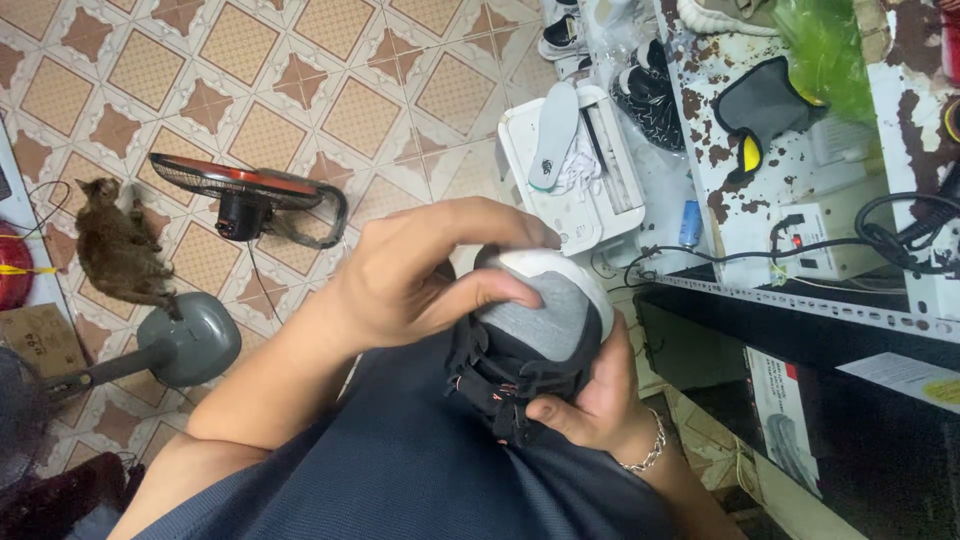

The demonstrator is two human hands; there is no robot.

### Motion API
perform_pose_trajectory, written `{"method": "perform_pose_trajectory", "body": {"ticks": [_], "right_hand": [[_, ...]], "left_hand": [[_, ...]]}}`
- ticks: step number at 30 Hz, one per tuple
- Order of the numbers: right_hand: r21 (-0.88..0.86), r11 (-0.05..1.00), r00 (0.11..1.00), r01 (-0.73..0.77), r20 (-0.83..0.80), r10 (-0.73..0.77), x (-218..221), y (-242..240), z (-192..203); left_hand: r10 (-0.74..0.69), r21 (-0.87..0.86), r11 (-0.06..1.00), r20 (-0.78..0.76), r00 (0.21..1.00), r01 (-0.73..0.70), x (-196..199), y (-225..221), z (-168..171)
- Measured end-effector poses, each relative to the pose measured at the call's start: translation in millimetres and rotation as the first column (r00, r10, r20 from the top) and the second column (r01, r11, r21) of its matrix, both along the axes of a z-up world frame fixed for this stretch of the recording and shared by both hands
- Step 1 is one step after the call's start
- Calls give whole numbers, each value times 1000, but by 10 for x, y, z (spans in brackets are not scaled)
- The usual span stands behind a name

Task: The person holds a sneaker on their lap and dries it with a red hairdryer, aiming the airflow at the shoe's upper and sole while rotating the shoe to reach different sides. They then set the hairdryer aside and handle the shoe, adjusting the laces and pressing on the sole and heel.

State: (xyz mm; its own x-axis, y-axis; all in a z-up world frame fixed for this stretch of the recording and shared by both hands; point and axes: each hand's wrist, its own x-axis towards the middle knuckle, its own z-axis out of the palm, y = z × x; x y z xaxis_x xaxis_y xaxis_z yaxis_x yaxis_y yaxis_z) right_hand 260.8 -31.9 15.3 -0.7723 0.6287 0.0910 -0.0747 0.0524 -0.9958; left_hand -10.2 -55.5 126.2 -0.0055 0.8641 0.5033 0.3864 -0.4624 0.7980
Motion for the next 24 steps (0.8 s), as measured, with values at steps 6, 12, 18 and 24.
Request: {"method": "perform_pose_trajectory", "body": {"ticks": [6,12,18,24], "right_hand": [[-7,1000,1000,-5,-16,5,29,51,26],[-5,1000,1000,-2,11,2,102,87,17],[131,990,994,45,90,-57,88,127,132],[103,971,971,215,-133,-201,-21,280,494]], "left_hand": [[-62,4,998,-60,996,63,58,37,-35],[-66,-16,998,-71,995,65,167,116,-89],[-56,-35,998,-40,998,54,227,157,-177],[-171,-81,980,128,977,182,327,189,-163]]}}
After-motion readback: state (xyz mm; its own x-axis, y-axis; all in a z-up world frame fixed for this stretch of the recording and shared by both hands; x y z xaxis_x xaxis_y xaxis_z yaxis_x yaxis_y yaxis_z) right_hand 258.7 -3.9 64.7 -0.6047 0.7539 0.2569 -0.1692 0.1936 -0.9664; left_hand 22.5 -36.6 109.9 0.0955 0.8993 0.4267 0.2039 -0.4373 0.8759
